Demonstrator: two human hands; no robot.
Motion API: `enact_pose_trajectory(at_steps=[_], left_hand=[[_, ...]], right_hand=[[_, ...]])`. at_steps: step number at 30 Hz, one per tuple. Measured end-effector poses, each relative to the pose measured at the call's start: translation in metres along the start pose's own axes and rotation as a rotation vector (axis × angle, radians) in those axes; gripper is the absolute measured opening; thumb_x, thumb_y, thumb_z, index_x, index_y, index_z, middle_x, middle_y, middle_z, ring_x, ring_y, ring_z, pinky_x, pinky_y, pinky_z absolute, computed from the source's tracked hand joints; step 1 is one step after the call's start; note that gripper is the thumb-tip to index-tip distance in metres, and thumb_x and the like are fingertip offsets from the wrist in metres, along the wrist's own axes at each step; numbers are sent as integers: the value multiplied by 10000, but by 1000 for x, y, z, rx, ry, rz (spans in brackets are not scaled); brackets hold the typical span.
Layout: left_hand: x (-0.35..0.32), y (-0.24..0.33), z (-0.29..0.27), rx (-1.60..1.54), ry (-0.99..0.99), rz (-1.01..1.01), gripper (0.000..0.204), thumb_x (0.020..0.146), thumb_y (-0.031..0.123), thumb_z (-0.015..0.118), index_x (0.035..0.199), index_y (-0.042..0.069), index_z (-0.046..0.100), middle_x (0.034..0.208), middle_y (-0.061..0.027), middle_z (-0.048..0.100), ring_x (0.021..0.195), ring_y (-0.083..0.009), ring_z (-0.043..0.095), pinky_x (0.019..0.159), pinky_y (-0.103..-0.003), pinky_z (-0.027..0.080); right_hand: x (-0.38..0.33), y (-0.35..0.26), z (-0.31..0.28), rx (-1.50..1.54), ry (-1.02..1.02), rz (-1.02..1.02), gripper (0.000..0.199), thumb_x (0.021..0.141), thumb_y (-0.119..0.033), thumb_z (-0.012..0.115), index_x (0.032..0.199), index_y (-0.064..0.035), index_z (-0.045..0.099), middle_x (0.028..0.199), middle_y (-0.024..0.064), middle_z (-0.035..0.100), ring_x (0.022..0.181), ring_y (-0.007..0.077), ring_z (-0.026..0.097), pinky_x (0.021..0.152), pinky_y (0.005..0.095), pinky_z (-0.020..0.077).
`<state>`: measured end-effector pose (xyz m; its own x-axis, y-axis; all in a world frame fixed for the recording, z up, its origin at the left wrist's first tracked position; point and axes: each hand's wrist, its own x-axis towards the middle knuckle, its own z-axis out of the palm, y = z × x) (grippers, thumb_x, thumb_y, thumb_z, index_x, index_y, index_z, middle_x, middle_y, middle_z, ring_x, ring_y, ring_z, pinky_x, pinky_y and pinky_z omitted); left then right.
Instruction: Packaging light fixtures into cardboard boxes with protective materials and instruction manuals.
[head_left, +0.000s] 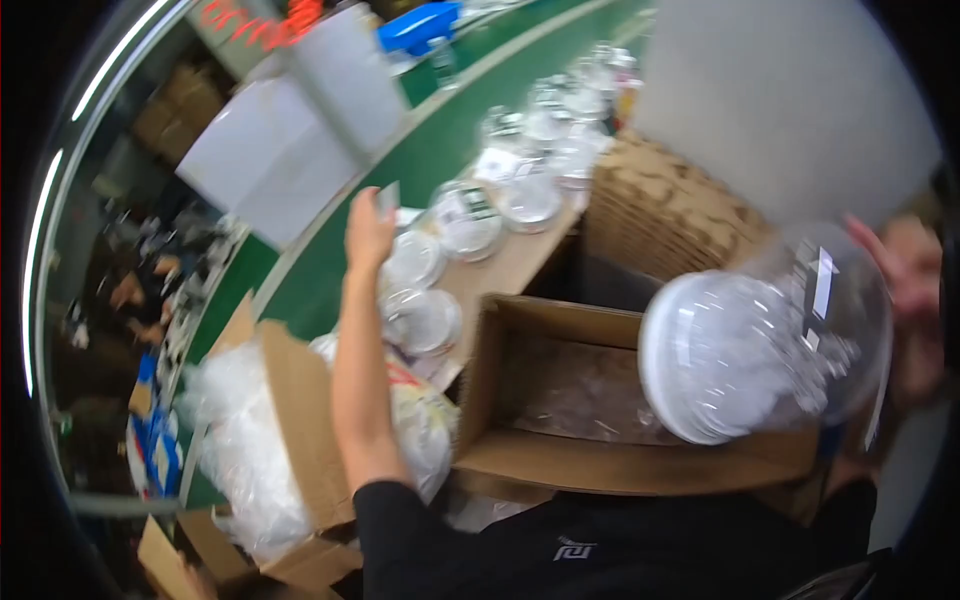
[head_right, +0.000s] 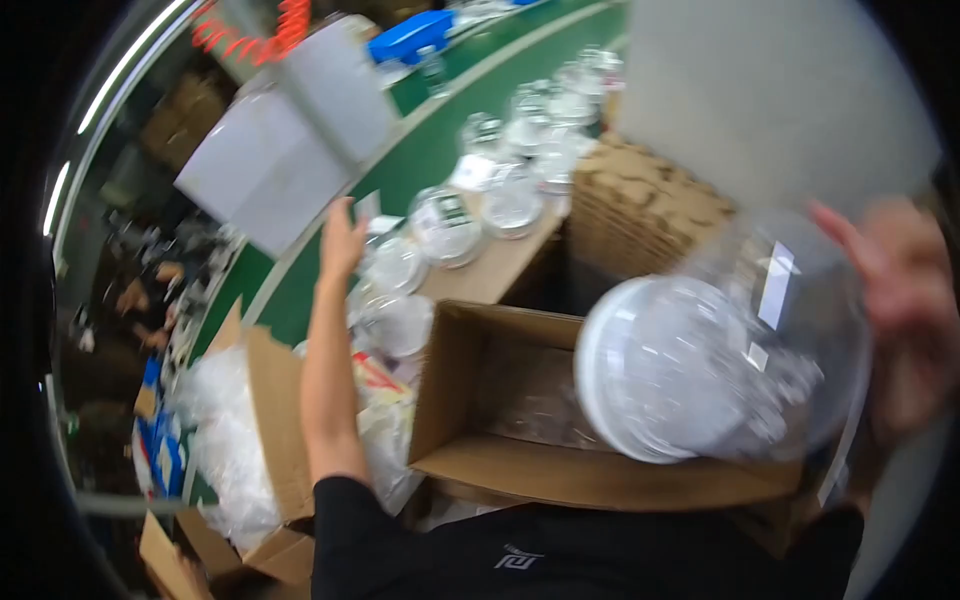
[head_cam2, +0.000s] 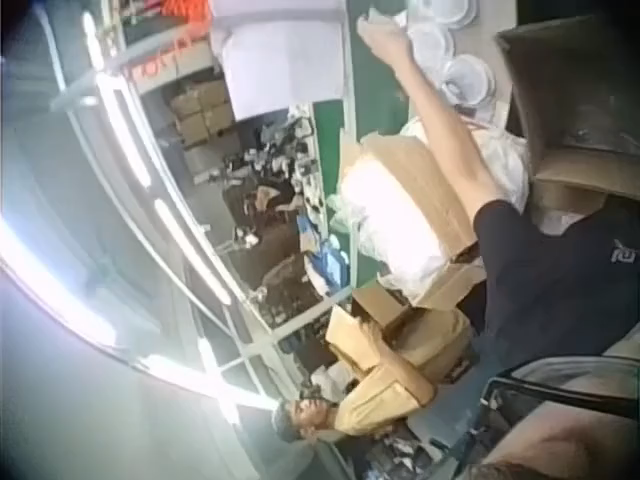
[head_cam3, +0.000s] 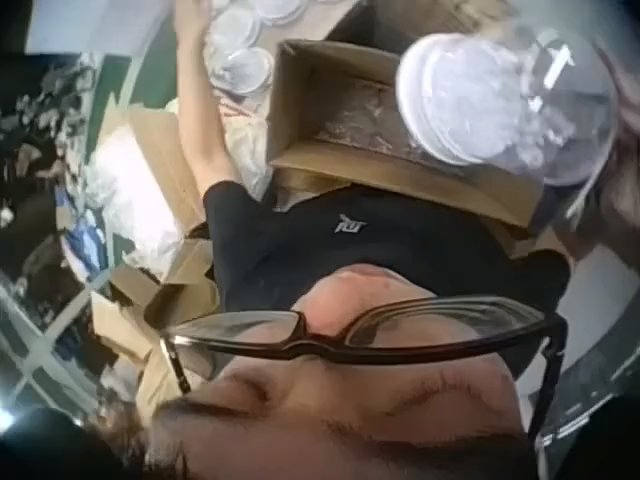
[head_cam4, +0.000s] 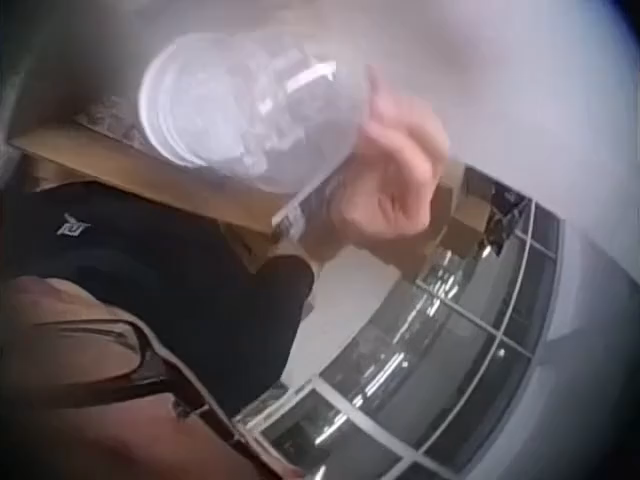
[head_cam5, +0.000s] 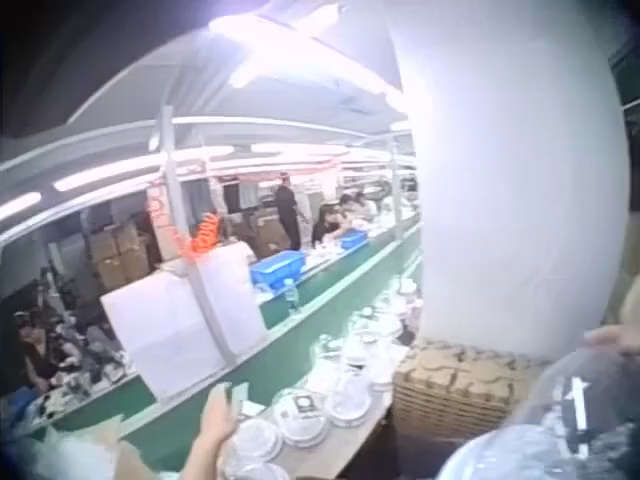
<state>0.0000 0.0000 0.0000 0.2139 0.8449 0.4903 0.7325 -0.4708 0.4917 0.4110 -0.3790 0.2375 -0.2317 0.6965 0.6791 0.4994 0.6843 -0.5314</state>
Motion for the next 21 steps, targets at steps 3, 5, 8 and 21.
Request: enact_pose_trajectory(at_steps=[3,5,8,21], left_hand=[[-14,105,-14,-465,-232,26,332,962,100,570,1281,10,543,1262,-172,619,1158,-277,617,953,-351,481],[-42,184,-27,-471,-446,265,394,941,33,577,1328,22,506,1283,-140,606,1199,-269,590,967,-349,467],[-124,268,-42,-650,-668,302,744,842,-31,689,1480,53,314,1465,-157,440,1334,-246,467,1048,-376,422],[-182,334,2,-1013,-225,-175,501,996,177,609,1400,13,360,1187,-135,602,1027,-192,619,870,-321,509]], right_hand=[[25,27,-5,-64,50,9,99,950,-25,562,987,23,641,1022,149,551,1028,216,582,1056,517,483],[29,43,1,37,105,49,113,948,18,546,987,30,651,1042,141,563,1025,197,588,1021,472,517],[34,41,-17,102,191,130,129,953,-27,593,1035,39,668,1032,107,632,977,158,631,895,341,535],[2,223,-7,931,-42,834,255,952,-180,641,1123,10,635,1126,140,663,967,218,687,710,382,634]])
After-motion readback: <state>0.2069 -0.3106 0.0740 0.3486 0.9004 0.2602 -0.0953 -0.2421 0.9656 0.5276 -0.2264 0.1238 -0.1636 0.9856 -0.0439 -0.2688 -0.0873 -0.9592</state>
